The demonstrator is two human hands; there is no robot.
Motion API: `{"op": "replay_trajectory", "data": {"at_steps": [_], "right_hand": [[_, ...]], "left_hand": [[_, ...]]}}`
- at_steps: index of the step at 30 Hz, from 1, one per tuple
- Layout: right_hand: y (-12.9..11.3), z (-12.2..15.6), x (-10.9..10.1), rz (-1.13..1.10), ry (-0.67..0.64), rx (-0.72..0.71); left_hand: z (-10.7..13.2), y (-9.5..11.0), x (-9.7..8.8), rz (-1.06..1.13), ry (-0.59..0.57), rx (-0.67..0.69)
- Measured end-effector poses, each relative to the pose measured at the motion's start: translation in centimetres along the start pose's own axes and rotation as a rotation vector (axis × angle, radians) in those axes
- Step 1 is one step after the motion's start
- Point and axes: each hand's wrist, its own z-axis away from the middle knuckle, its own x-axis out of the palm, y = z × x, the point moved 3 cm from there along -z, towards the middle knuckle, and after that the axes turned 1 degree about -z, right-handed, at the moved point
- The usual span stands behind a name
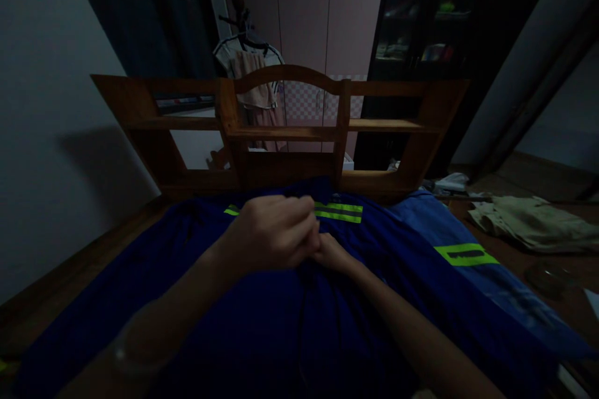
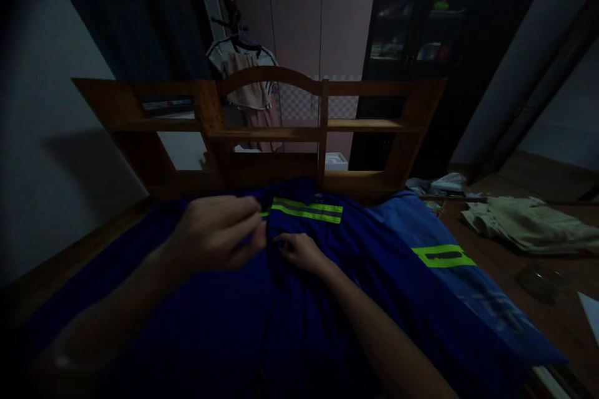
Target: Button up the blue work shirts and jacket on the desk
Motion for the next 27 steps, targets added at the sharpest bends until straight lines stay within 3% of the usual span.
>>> {"op": "replay_trajectory", "data": {"at_steps": [2, 4, 7, 10, 14, 16, 21, 27], "right_hand": [[0.2, -0.1, -0.1, -0.055, 0.02, 0.006], [0.5, -0.1, -0.3, -0.118, 0.063, 0.036], [1.2, -0.3, -0.6, -0.146, 0.151, 0.139], [1.9, -0.4, -0.7, -0.157, 0.183, 0.202], [2.3, -0.7, -0.5, -0.171, 0.203, 0.219], [2.3, -0.8, -0.4, -0.185, 0.217, 0.231], [1.9, -1.0, -0.5, -0.168, 0.226, 0.231], [0.5, -1.4, -0.4, -0.076, 0.196, 0.131]], "left_hand": [[-1.1, -2.2, 3.2, 0.064, -0.078, -0.095], [-0.8, -5.0, 7.1, 0.274, -0.19, -0.265], [2.2, -9.2, 11.8, 0.625, -0.173, -0.578], [5.9, -12.1, 14.4, 0.784, -0.183, -0.751], [9.1, -13.2, 15.3, 0.893, -0.402, -0.721], [9.8, -13.0, 15.1, 0.924, -0.452, -0.674], [10.3, -12.5, 14.6, 0.895, -0.467, -0.603], [10.0, -11.4, 14.9, 0.812, -0.446, -0.495]]}}
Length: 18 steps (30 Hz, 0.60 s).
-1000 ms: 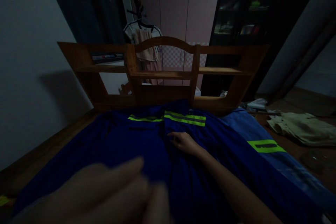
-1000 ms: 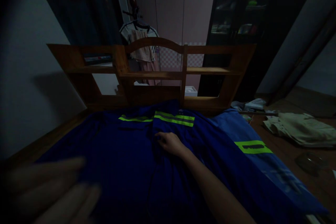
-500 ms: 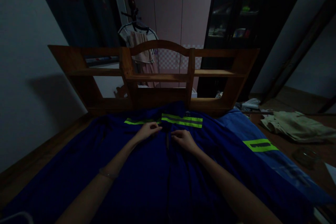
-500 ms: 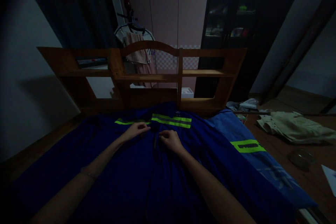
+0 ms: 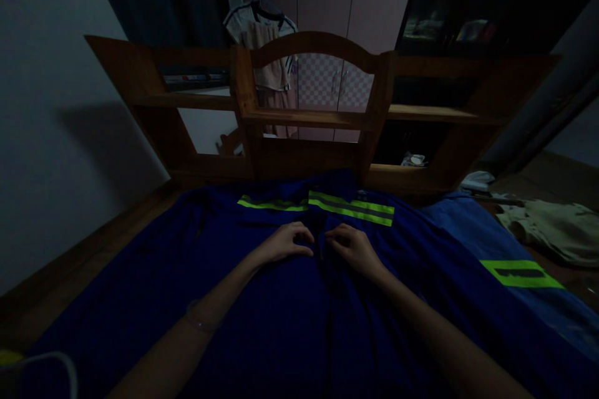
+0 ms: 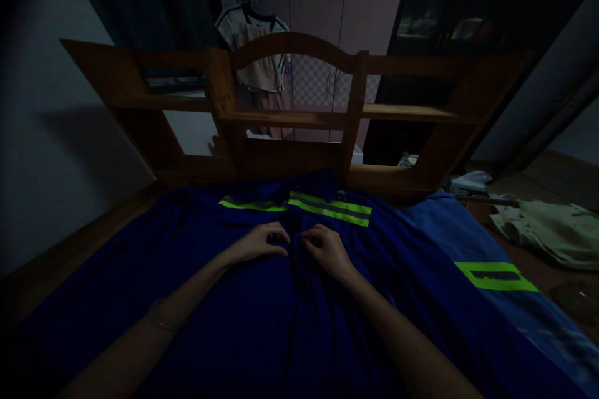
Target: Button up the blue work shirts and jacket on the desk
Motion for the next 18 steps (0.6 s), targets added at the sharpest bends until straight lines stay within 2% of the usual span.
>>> {"op": "replay_trajectory", "data": {"at_steps": [3, 7, 11, 14, 18], "right_hand": [[-0.4, 0.1, 0.3, -0.007, -0.01, -0.034], [-1.0, 0.1, 0.5, -0.011, -0.019, -0.097], [-1.7, 0.0, 0.5, -0.023, -0.022, -0.143], [-1.7, 0.0, 0.5, -0.041, -0.013, -0.116], [-0.9, 0.2, 0.4, -0.071, 0.005, 0.017]], "left_hand": [[0.1, 0.3, 0.2, -0.037, 0.01, 0.008], [0.3, 0.4, 0.2, -0.039, -0.009, -0.049], [0.1, 0.7, -0.2, -0.047, 0.044, -0.069], [-0.3, 1.4, -0.5, -0.067, 0.127, -0.069], [-0.2, 2.2, -0.3, -0.039, 0.261, -0.081]]}}
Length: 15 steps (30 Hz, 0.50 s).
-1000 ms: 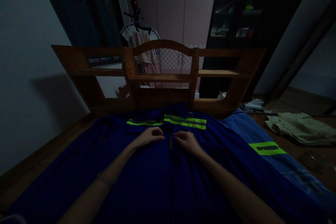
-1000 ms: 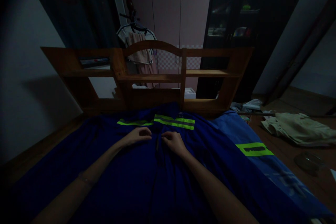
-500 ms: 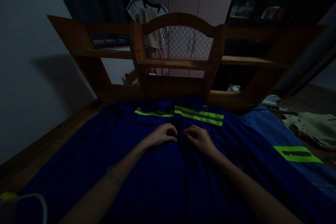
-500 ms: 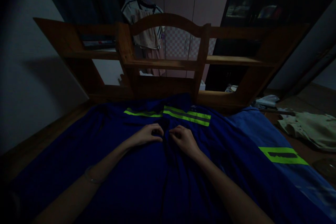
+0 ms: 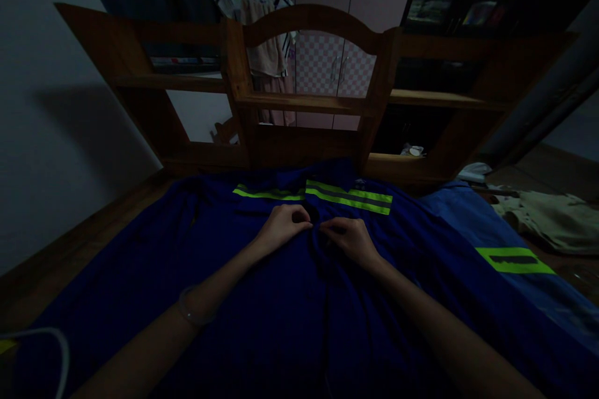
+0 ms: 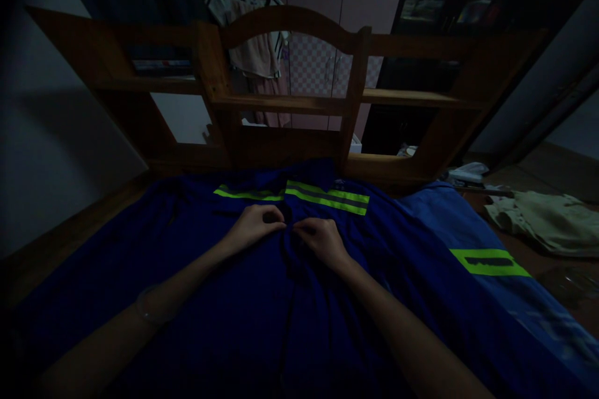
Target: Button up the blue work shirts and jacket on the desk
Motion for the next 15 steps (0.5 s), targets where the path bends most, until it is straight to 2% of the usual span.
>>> {"op": "replay_trajectory", "data": {"at_steps": [4, 15], "right_hand": [[0.5, 0.1, 0.1, -0.054, -0.002, 0.067], [0.2, -0.1, 0.8, -0.084, 0.004, 0.012]], "left_hand": [[0.8, -0.4, 0.6, 0.072, 0.057, -0.031], [0.8, -1.7, 0.8, 0.18, -0.003, -0.057]]}}
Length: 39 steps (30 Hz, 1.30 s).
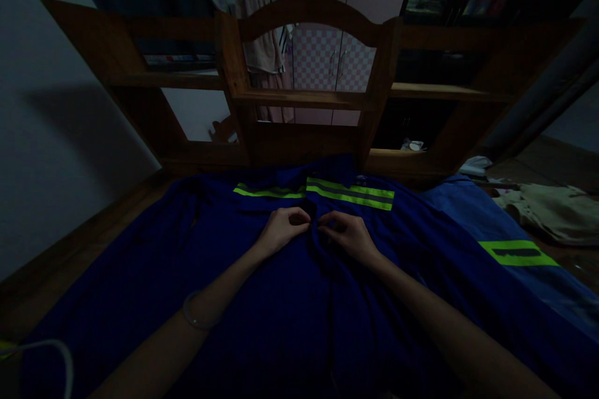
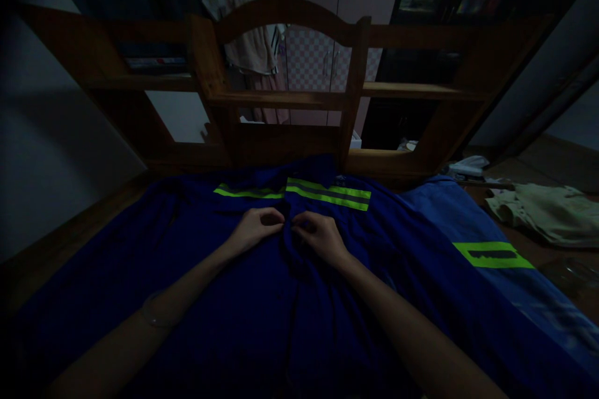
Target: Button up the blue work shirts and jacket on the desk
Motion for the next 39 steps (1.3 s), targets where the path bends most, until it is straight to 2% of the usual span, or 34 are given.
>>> {"op": "replay_trajectory", "data": {"at_steps": [8, 15, 19, 25, 36, 39], "right_hand": [[-1.1, 0.0, -0.1, 0.035, -0.03, -0.039], [0.9, -0.8, 0.7, -0.302, -0.058, 0.226], [1.4, -1.7, 0.9, -0.393, -0.107, 0.319], [1.2, -2.2, 0.7, -0.3, -0.141, 0.269], [1.7, -1.8, 1.1, -0.308, -0.067, 0.229], [1.3, -1.5, 1.1, -0.266, -0.042, 0.201]], "left_hand": [[0.2, -0.3, 0.1, 0.024, 0.011, -0.002], [0.4, 1.1, 0.6, 0.061, 0.048, 0.043], [0.4, 0.9, 0.8, 0.07, 0.077, 0.048], [0.1, -0.4, 0.7, 0.162, 0.108, -0.009], [-0.6, -0.9, 0.7, 0.345, -0.033, -0.172], [-0.5, -0.9, 0.8, 0.307, -0.003, -0.209]]}}
